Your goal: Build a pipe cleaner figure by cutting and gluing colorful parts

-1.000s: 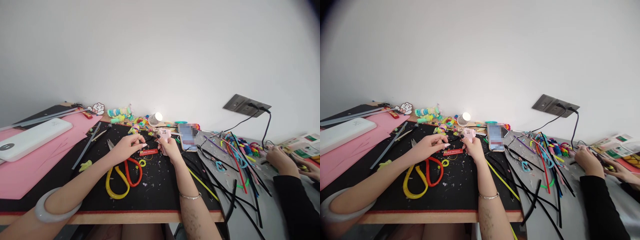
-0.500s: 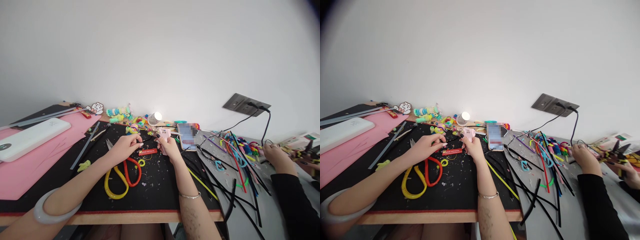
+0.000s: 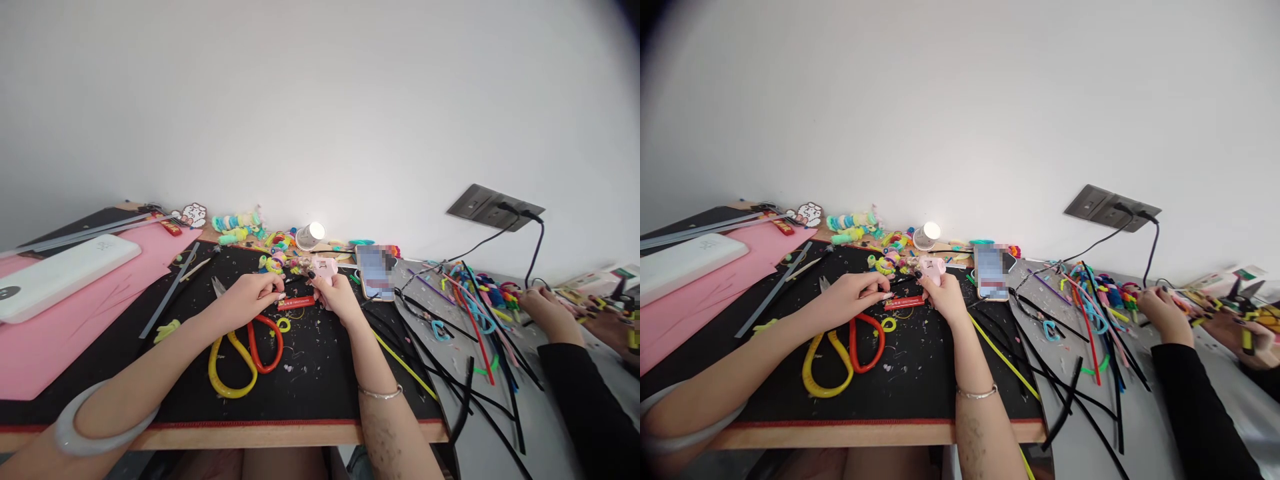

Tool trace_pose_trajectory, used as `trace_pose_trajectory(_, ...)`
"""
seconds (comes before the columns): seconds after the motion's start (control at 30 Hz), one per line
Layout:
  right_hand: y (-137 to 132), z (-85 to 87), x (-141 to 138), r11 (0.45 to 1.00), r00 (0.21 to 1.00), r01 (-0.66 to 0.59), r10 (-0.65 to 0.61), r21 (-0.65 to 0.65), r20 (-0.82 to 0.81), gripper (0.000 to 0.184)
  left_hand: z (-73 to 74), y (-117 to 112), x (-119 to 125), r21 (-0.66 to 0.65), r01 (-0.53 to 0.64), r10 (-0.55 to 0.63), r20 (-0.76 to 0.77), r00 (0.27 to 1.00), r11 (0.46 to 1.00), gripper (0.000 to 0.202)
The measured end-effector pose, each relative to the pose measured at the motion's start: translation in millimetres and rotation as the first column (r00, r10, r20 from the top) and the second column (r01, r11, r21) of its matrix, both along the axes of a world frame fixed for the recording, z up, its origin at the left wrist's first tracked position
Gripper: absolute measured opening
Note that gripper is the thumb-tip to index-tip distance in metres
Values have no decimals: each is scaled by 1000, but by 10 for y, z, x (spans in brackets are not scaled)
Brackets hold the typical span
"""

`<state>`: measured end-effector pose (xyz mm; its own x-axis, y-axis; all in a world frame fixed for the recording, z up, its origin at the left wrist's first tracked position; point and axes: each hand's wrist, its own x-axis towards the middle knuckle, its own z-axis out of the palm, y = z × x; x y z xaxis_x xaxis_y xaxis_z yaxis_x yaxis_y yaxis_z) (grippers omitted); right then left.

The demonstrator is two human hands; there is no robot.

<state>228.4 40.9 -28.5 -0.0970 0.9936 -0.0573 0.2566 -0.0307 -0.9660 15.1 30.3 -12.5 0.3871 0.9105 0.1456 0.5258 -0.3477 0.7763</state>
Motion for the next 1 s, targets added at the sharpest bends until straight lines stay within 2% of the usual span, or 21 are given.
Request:
trace_pose_trajectory(0.37, 10, -55, -5, 993, 982, -22, 0, 113, 191, 40, -40, -19, -3, 2, 99, -98, -109, 989, 995, 15)
trace_pose_trajectory(1.0, -17, 39, -34, 992, 934, -20, -25, 122, 355, 40, -9, -46, -1, -13, 100, -101, -124, 987, 995, 15)
